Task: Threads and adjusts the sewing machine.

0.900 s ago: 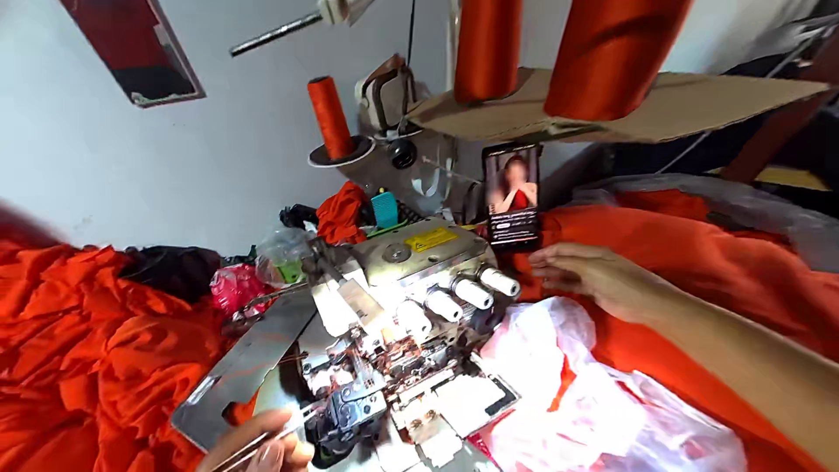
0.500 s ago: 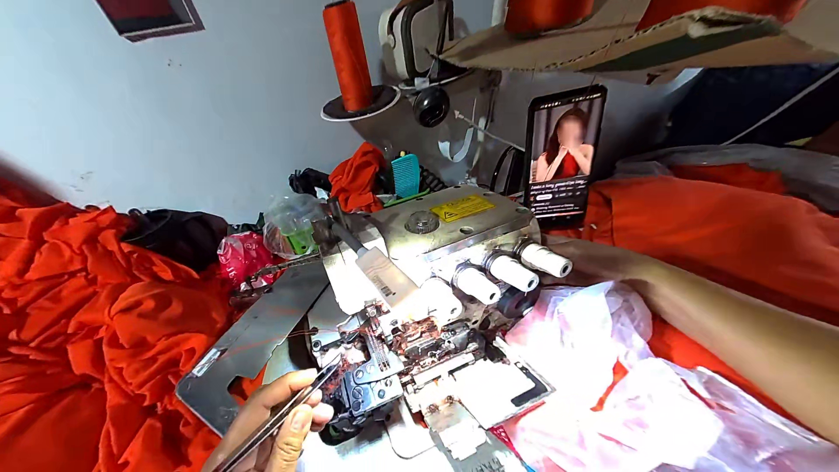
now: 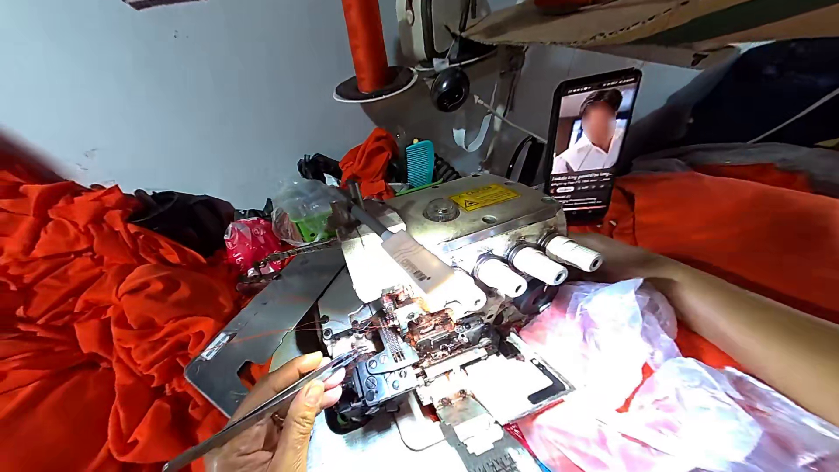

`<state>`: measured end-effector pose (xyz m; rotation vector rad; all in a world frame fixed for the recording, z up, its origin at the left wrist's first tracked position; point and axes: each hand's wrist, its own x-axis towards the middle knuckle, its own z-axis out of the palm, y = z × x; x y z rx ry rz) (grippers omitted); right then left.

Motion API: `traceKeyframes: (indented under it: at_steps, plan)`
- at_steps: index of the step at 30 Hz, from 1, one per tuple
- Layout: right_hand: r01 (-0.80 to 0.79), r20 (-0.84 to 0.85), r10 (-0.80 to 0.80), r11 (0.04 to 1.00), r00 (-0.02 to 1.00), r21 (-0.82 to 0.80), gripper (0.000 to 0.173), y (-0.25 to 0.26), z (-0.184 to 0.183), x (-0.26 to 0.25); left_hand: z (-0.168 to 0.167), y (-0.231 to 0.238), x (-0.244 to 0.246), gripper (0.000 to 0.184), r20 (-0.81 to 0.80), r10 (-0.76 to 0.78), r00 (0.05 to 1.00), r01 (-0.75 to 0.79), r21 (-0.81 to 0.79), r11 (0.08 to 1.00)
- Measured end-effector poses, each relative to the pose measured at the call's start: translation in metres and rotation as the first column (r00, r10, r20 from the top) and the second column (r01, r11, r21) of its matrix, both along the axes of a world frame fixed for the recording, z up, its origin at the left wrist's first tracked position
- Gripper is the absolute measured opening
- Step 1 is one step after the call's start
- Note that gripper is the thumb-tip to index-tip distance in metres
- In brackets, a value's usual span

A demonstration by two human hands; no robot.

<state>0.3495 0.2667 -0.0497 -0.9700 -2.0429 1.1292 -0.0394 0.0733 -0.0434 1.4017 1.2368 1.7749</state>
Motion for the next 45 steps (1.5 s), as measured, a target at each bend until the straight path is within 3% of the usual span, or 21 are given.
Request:
traceKeyframes:
  at_steps: [1,3,5,7,10,13,14,16,19,27,31,37,45]
  plan:
    - [-0.003,0.040,0.003,1.000,0.999,0.016,0.020,-0.006,0.009,-0.005,-0.001,0.000,0.000,0.023,-0.007,0.021,1.000,-0.021,0.007,1.000]
    - [0.039,0.307,-0.082,0.989,0.948,0.143,0.019,-0.019,0.027,-0.017,-0.004,0.001,0.001,0.019,-0.056,0.079,0.995,-0.077,0.040,0.996]
    - [0.258,0.528,-0.285,0.958,0.800,0.125,0.021,-0.039,0.045,-0.045,-0.007,0.003,0.001,0.015,-0.127,0.133,0.983,-0.121,0.095,0.988]
    - [0.434,0.581,-0.394,0.898,0.712,0.078,0.028,-0.054,0.056,-0.068,-0.010,0.007,0.003,0.011,-0.188,0.192,0.963,-0.166,0.148,0.975]
    - [0.549,0.490,-0.512,0.832,0.706,0.078,0.022,-0.075,0.067,-0.085,-0.014,0.010,0.005,0.013,-0.225,0.221,0.949,-0.181,0.185,0.966]
    - [0.558,0.316,-0.545,0.828,0.777,0.055,0.019,-0.082,0.061,-0.080,-0.017,0.014,0.009,0.015,-0.236,0.228,0.945,-0.184,0.198,0.963]
    - [0.523,0.272,-0.510,0.852,0.816,0.030,0.019,-0.076,0.055,-0.071,-0.017,0.014,0.010,0.015,-0.239,0.240,0.941,-0.194,0.201,0.960]
    - [0.286,0.163,-0.279,0.958,0.946,-0.017,0.018,-0.037,0.019,-0.026,-0.018,0.016,0.013,0.016,-0.251,0.259,0.933,-0.209,0.210,0.955]
    - [0.181,0.268,-0.150,0.979,0.952,-0.094,0.020,0.000,0.003,0.002,-0.019,0.018,0.018,0.016,-0.270,0.286,0.919,-0.227,0.228,0.947]
    - [0.114,0.379,-0.110,0.993,0.919,0.012,0.016,0.001,0.011,0.004,-0.023,0.020,0.025,0.017,-0.301,0.354,0.886,-0.268,0.291,0.919]
    - [0.092,0.332,-0.095,0.995,0.938,0.027,0.016,-0.001,0.010,0.002,-0.026,0.021,0.028,0.017,-0.347,0.385,0.855,-0.292,0.293,0.911]
    - [0.221,0.218,-0.207,0.974,0.954,-0.040,0.018,-0.009,0.004,-0.004,-0.029,0.018,0.025,0.017,-0.470,0.478,0.742,-0.357,0.328,0.875]
    - [0.244,0.195,-0.207,0.951,0.959,-0.189,0.018,-0.005,0.008,-0.006,-0.024,0.013,0.025,0.015,-0.342,0.437,0.832,-0.332,0.324,0.886]
